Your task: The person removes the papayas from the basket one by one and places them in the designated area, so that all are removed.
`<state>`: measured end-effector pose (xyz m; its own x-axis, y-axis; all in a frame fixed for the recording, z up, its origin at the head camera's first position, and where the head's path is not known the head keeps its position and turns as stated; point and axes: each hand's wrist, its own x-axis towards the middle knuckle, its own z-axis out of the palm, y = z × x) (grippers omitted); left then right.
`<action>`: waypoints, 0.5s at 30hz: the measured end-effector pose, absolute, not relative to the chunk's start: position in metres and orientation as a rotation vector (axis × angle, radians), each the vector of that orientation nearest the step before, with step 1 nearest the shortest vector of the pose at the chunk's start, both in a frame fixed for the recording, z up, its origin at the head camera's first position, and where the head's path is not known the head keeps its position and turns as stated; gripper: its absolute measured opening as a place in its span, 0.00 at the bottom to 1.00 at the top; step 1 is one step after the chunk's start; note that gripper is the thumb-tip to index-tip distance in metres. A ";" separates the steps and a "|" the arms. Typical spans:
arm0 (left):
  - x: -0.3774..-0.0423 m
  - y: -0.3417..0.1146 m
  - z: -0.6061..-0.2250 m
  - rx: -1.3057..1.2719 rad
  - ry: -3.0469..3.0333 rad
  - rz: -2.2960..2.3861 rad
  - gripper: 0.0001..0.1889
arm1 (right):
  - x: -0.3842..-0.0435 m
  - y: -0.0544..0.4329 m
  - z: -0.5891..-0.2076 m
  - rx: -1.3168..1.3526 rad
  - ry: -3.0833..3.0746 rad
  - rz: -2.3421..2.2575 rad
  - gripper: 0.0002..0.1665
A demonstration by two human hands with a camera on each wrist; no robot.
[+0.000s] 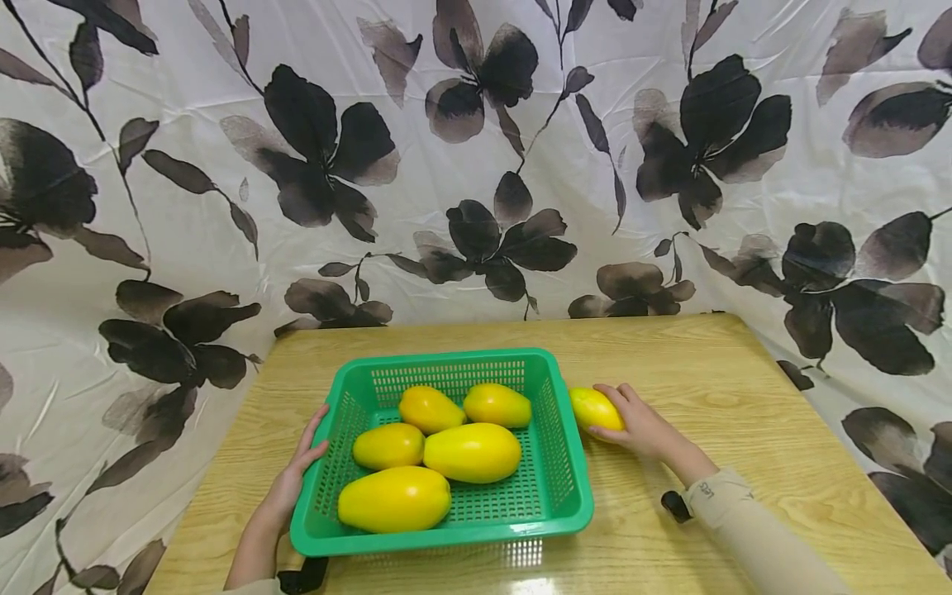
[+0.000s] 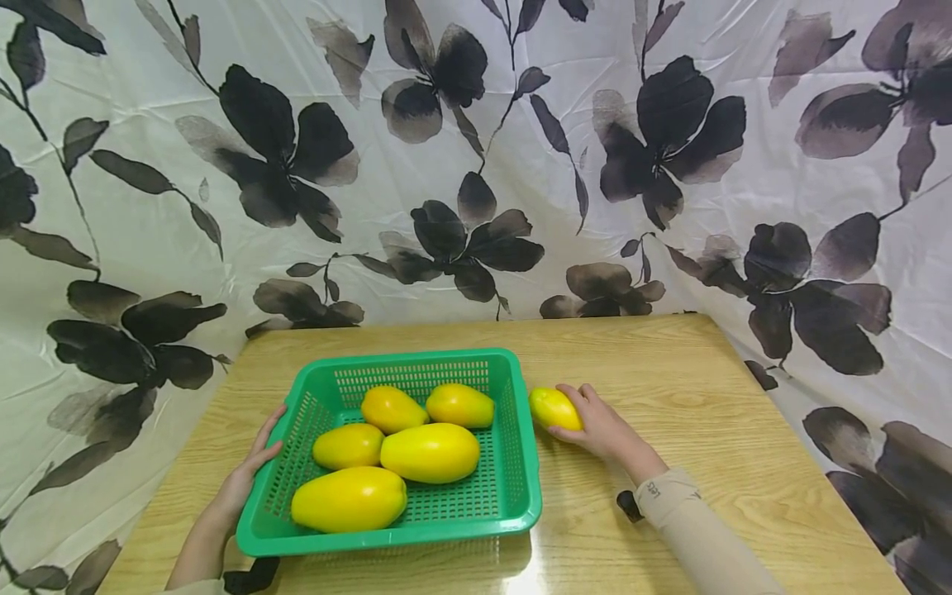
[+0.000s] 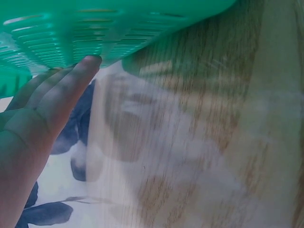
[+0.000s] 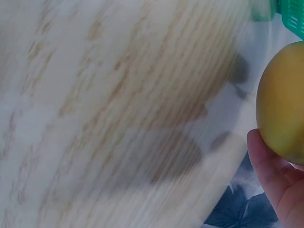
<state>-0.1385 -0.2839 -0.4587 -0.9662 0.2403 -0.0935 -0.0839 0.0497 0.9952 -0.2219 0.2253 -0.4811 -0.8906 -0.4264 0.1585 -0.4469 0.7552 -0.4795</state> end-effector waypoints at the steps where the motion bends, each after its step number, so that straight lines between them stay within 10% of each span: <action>1: -0.138 -0.284 -0.459 0.162 2.090 2.012 0.29 | -0.222 0.225 -0.482 0.724 -2.907 0.807 0.42; 15: -0.138 -0.283 -0.458 0.157 2.077 2.017 0.28 | -0.221 0.229 -0.489 0.715 -2.936 0.802 0.42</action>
